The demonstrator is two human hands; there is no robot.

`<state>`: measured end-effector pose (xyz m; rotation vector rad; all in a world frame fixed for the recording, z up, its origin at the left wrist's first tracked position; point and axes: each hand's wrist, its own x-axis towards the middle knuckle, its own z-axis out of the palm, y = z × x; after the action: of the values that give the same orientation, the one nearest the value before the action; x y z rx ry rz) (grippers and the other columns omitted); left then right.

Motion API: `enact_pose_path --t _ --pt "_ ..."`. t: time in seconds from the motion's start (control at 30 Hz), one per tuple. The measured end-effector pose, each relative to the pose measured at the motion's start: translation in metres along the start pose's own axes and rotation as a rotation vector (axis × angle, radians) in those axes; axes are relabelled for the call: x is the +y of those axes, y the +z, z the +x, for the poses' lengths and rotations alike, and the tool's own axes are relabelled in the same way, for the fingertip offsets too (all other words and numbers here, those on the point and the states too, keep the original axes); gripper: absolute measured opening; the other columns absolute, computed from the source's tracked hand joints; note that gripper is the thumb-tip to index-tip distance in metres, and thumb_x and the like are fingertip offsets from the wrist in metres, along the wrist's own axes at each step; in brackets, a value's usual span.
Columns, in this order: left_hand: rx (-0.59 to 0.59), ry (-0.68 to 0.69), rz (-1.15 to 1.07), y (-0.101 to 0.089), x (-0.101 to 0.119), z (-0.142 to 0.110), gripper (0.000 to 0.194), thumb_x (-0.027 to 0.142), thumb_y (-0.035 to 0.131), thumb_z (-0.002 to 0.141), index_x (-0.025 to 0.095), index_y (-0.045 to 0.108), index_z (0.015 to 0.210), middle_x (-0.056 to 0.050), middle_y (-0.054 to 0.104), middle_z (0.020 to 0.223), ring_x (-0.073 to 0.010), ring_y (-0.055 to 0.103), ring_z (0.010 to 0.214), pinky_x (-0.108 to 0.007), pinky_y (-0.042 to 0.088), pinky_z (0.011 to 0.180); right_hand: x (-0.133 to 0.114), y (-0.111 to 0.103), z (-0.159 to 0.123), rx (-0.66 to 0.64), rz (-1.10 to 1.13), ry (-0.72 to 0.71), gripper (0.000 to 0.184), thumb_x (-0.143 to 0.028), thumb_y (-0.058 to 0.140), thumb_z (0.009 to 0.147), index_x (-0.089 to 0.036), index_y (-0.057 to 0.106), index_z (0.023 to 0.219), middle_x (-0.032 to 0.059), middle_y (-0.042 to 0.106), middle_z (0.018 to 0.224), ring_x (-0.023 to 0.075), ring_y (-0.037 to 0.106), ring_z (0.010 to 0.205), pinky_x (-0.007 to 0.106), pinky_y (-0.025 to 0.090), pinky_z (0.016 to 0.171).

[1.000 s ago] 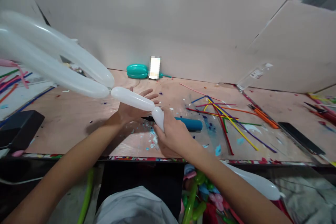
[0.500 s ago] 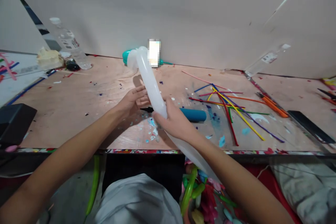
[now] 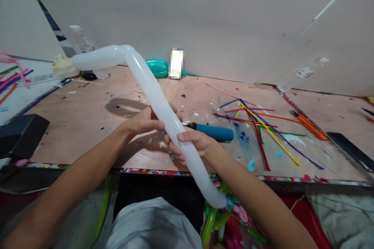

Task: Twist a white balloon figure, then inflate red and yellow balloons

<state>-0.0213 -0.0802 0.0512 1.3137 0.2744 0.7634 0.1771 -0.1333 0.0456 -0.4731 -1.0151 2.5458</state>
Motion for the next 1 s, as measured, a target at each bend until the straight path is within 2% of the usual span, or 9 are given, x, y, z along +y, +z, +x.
enact_pose_path --t 0.17,0.27,0.4,0.5,0.57,0.67,0.77,0.83,1.0 --pt "0.032 -0.059 0.168 0.003 -0.004 -0.001 0.051 0.036 0.082 0.066 0.013 0.064 0.107 -0.011 0.07 0.099 -0.0235 0.067 0.089 -0.034 0.054 0.079 0.003 -0.005 0.009 -0.093 0.081 -0.024 0.031 -0.035 0.069 0.077 -0.018 0.05 0.094 -0.0039 0.057 0.063 0.0082 0.05 0.046 0.019 0.043 0.045" --pt "0.14 -0.027 0.262 0.004 -0.005 0.003 0.04 0.038 0.08 0.067 0.011 0.066 0.093 -0.009 0.07 0.087 -0.0207 0.066 0.081 -0.031 0.053 0.073 -0.001 -0.01 0.012 0.035 0.03 -0.008 0.027 -0.029 0.07 0.075 -0.019 0.049 0.089 -0.005 0.055 0.061 0.0075 0.049 0.045 0.018 0.041 0.045" --pt "0.275 0.023 0.391 0.005 -0.006 0.007 0.032 0.038 0.077 0.069 0.011 0.066 0.083 -0.008 0.068 0.079 -0.0189 0.064 0.074 -0.027 0.052 0.064 -0.012 -0.016 0.015 0.25 -0.215 0.023 0.02 -0.031 0.065 0.075 -0.019 0.049 0.078 -0.0044 0.051 0.056 0.0088 0.045 0.042 0.022 0.039 0.043" --pt "0.37 0.061 0.499 0.005 -0.008 0.011 0.029 0.037 0.076 0.069 0.012 0.066 0.079 -0.007 0.068 0.076 -0.0183 0.063 0.072 -0.026 0.051 0.063 -0.024 -0.011 0.018 0.388 -0.484 0.047 0.02 -0.035 0.058 0.077 -0.019 0.047 0.07 -0.0035 0.049 0.053 0.0104 0.045 0.042 0.025 0.038 0.044" --pt "0.438 0.075 0.537 0.006 -0.01 0.014 0.027 0.034 0.077 0.068 0.012 0.066 0.077 -0.007 0.068 0.076 -0.0185 0.063 0.072 -0.027 0.05 0.062 -0.032 -0.004 0.021 0.495 -0.798 0.011 0.016 -0.032 0.053 0.077 -0.02 0.047 0.069 -0.0021 0.051 0.054 0.0127 0.048 0.047 0.026 0.039 0.048" --pt "0.551 0.072 0.506 0.007 -0.014 0.017 0.029 0.036 0.08 0.063 0.012 0.065 0.074 -0.006 0.067 0.074 -0.0186 0.062 0.071 -0.027 0.049 0.06 -0.039 0.007 0.027 0.725 -1.338 -0.138 0.009 -0.026 0.053 0.076 -0.02 0.05 0.081 0.0021 0.061 0.071 0.0171 0.056 0.063 0.027 0.04 0.056" --pt "0.641 0.031 0.417 0.006 -0.017 0.017 0.033 0.041 0.08 0.063 0.013 0.064 0.07 -0.005 0.064 0.069 -0.0178 0.06 0.067 -0.027 0.046 0.056 -0.039 0.015 0.032 0.986 -1.647 -0.182 0.026 -0.034 0.055 0.081 -0.018 0.046 0.099 0.0082 0.064 0.085 0.022 0.058 0.072 0.028 0.038 0.058" --pt "0.649 0.007 0.376 0.003 -0.017 0.017 0.034 0.042 0.08 0.065 0.013 0.064 0.072 -0.005 0.063 0.071 -0.0172 0.059 0.067 -0.027 0.046 0.056 -0.038 0.018 0.034 1.047 -1.747 -0.162 0.034 -0.04 0.055 0.083 -0.017 0.042 0.105 0.0105 0.065 0.086 0.0239 0.059 0.072 0.029 0.036 0.057" --pt "0.44 -0.037 0.247 -0.007 -0.013 0.016 0.029 0.036 0.079 0.067 0.012 0.067 0.078 -0.007 0.067 0.077 -0.0183 0.061 0.073 -0.03 0.049 0.066 -0.039 0.016 0.034 0.939 -1.807 -0.114 0.024 -0.037 0.048 0.089 -0.018 0.044 0.103 0.011 0.065 0.088 0.0245 0.059 0.075 0.03 0.038 0.06"
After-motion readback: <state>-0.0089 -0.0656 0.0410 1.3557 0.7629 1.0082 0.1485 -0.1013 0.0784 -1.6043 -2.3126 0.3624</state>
